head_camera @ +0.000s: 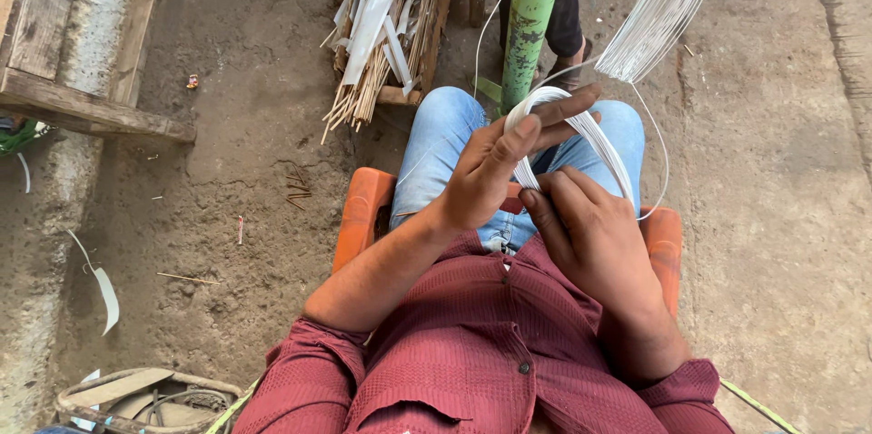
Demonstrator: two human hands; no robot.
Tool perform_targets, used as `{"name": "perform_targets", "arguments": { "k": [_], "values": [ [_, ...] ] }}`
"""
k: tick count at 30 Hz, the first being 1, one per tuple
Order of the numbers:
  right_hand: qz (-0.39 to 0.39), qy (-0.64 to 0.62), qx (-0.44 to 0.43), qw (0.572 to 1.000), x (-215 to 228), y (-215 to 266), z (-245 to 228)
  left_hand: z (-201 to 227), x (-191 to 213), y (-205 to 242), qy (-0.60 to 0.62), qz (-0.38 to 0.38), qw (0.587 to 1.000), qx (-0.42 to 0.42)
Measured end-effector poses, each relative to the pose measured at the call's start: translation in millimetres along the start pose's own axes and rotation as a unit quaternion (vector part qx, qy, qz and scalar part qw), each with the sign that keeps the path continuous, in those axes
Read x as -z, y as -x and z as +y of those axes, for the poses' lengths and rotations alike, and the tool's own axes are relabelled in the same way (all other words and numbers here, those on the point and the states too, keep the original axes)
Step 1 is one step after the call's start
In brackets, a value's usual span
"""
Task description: The person sits on a chair and winds white string from a machine onto their fingers, then uses a thin wooden stick to guide the string onto a spool. They repeat this process, handling the string and stick with both hands.
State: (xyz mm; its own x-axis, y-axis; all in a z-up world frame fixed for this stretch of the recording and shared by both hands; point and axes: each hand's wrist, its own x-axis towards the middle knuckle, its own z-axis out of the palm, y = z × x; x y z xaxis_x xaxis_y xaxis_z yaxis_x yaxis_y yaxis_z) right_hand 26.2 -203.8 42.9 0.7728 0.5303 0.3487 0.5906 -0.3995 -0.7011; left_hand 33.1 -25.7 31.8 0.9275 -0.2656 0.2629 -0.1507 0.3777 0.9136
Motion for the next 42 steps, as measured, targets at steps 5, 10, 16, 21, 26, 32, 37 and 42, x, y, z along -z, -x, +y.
{"name": "perform_targets", "arguments": {
  "k": [5,10,16,21,26,32,37,42],
  "values": [
    [0.004,-0.033,-0.001,0.999,4.4,-1.5,-4.2,-4.0,2.9,1.3,0.038,-0.023,0.999,-0.016],
    [0.023,-0.019,0.037,0.999,5.6,-0.7,-8.5,-9.0,1.9,-1.5,0.138,0.000,0.990,-0.008],
    [-0.014,-0.007,-0.015,1.000,4.3,-0.9,-5.1,-8.3,0.5,-2.0,0.119,0.014,0.993,-0.004],
    [-0.046,-0.034,-0.020,0.998,7.0,1.0,0.0,2.3,-3.0,5.6,-0.037,-0.028,0.999,-0.014],
    [-0.051,-0.047,-0.009,0.998,8.6,3.1,0.5,9.8,-3.5,10.0,-0.054,-0.033,0.997,-0.032],
    [-0.048,-0.038,0.011,0.998,8.4,3.9,-4.4,7.3,-5.4,13.0,-0.045,-0.029,0.997,-0.046],
    [-0.050,-0.048,-0.007,0.998,9.7,2.0,-9.1,5.8,-4.4,14.1,-0.067,-0.020,0.997,-0.044],
    [-0.027,-0.060,-0.036,0.997,7.7,1.5,-8.5,4.7,-2.7,11.8,-0.070,0.001,0.996,-0.049]
  ]
}}
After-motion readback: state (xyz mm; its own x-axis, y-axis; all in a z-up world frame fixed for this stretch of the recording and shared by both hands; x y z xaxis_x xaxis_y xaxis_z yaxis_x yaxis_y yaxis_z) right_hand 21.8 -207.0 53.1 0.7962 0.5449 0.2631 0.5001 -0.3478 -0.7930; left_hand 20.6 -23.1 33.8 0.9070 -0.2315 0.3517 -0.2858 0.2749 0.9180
